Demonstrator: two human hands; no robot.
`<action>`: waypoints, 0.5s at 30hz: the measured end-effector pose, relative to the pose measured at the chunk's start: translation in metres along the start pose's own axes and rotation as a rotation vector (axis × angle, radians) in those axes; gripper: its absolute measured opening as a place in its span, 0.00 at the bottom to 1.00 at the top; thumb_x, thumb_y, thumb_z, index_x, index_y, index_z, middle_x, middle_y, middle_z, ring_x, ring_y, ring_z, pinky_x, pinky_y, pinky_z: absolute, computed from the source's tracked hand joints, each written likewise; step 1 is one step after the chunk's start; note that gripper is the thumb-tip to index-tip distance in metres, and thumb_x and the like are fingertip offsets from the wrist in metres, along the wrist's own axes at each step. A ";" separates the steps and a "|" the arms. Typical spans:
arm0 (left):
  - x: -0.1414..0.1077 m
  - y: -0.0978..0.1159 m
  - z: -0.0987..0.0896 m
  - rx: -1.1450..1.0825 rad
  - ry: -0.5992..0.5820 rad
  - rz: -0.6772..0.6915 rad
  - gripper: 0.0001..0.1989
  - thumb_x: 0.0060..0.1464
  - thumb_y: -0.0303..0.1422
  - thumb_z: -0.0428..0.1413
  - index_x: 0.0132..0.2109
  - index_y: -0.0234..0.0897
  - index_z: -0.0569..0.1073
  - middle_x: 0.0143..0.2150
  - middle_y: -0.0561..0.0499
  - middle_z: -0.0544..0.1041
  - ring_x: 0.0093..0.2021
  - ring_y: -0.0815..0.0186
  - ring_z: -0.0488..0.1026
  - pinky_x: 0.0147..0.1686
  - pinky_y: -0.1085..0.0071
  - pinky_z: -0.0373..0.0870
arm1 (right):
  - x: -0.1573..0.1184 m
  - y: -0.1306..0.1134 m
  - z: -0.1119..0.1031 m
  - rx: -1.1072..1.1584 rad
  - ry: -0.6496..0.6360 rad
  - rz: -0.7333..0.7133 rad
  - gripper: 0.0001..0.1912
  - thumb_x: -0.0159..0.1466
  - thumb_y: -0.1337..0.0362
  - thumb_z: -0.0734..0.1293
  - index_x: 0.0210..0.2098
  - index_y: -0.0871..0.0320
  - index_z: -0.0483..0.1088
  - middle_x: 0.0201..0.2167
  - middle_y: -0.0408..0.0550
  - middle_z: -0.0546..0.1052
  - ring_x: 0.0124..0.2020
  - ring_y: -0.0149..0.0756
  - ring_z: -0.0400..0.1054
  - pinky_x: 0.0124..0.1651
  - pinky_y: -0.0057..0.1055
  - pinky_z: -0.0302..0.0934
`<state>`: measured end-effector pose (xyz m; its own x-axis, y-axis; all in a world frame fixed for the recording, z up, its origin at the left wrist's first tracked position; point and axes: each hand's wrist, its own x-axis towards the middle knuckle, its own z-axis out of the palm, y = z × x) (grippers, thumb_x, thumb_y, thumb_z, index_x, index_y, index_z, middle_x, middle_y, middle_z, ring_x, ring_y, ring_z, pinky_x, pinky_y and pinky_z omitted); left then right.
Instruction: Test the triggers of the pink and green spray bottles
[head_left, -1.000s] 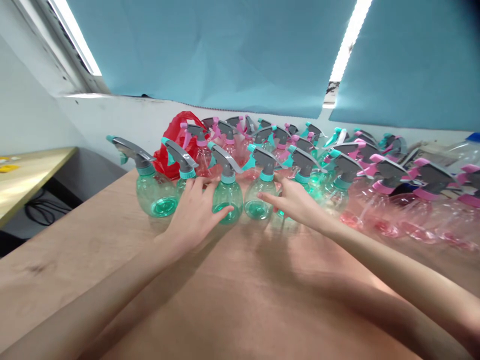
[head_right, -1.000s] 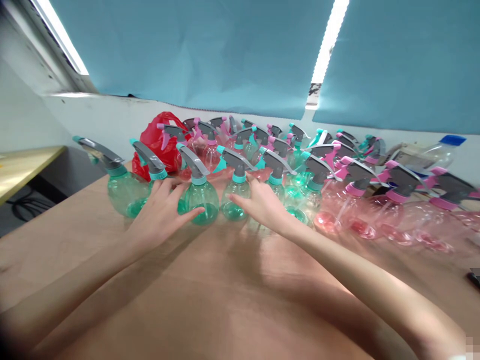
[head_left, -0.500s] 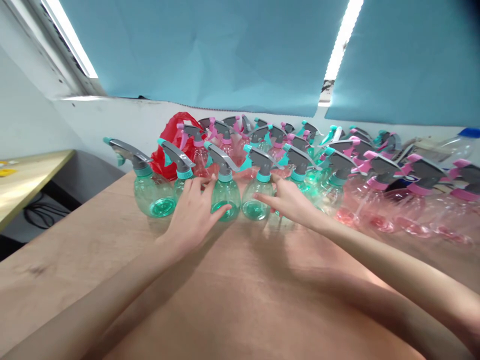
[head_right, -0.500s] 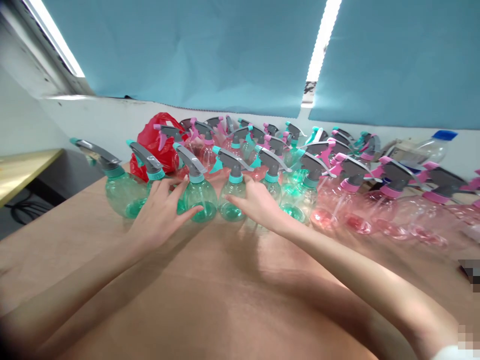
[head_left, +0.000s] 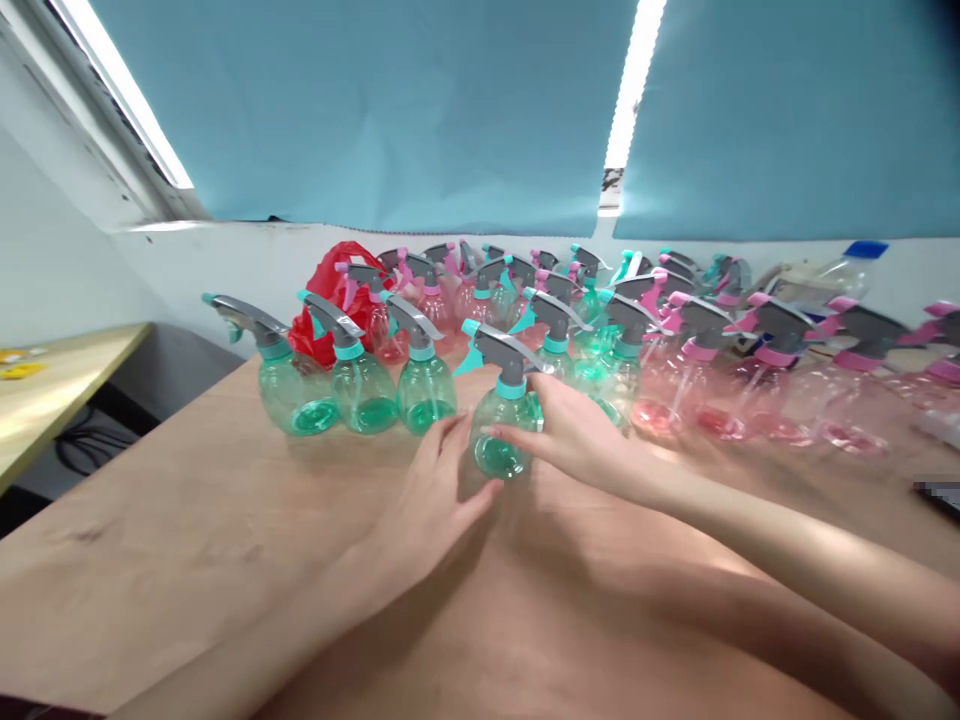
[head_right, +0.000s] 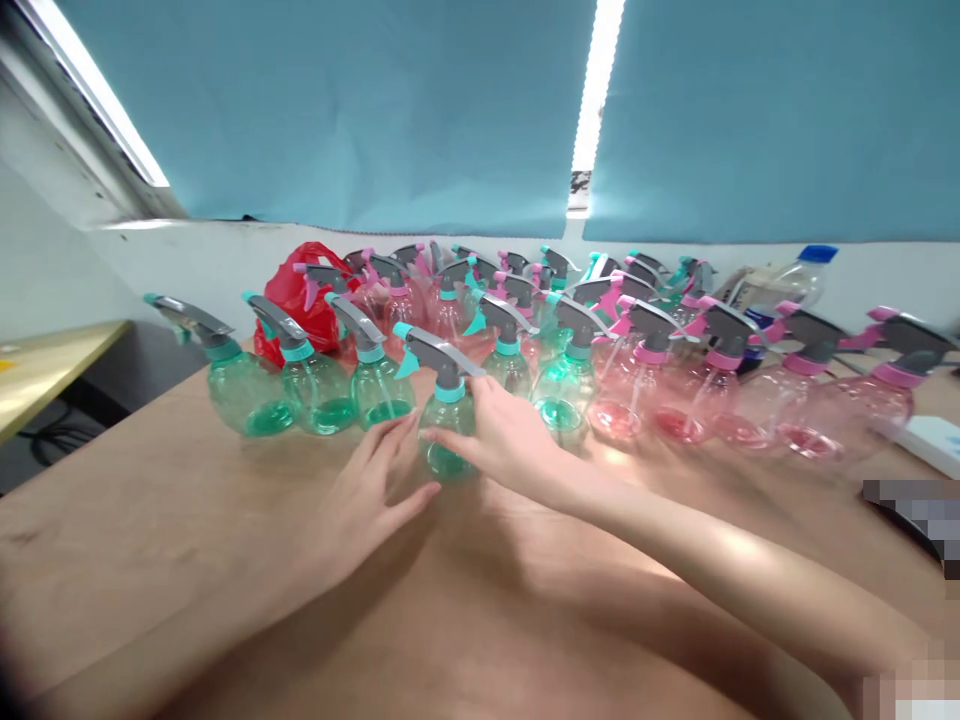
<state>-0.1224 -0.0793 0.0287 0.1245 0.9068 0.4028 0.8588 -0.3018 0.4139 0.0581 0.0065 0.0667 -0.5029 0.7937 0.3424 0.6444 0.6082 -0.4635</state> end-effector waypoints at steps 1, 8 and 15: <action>0.001 0.003 0.006 -0.034 -0.027 -0.010 0.36 0.59 0.39 0.56 0.67 0.45 0.47 0.62 0.44 0.59 0.61 0.51 0.60 0.57 0.52 0.63 | -0.007 -0.001 -0.004 -0.029 -0.015 0.005 0.32 0.59 0.41 0.62 0.50 0.60 0.62 0.43 0.55 0.74 0.41 0.51 0.72 0.37 0.41 0.64; 0.011 0.038 0.042 -0.265 -0.128 0.052 0.44 0.54 0.45 0.60 0.68 0.48 0.42 0.67 0.43 0.55 0.65 0.46 0.55 0.59 0.48 0.60 | -0.048 0.023 -0.029 -0.157 -0.015 -0.013 0.35 0.59 0.35 0.57 0.52 0.57 0.63 0.43 0.54 0.74 0.35 0.48 0.72 0.31 0.38 0.63; 0.025 0.072 0.072 -0.401 -0.223 0.132 0.46 0.54 0.45 0.60 0.68 0.48 0.39 0.68 0.42 0.52 0.66 0.47 0.53 0.60 0.45 0.57 | -0.067 0.066 -0.061 0.161 0.021 -0.086 0.27 0.59 0.43 0.64 0.50 0.55 0.65 0.42 0.52 0.73 0.46 0.47 0.68 0.45 0.43 0.65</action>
<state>-0.0212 -0.0575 0.0098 0.3610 0.8807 0.3066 0.5740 -0.4690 0.6712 0.1697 -0.0057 0.0624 -0.5384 0.7402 0.4027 0.4982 0.6651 -0.5564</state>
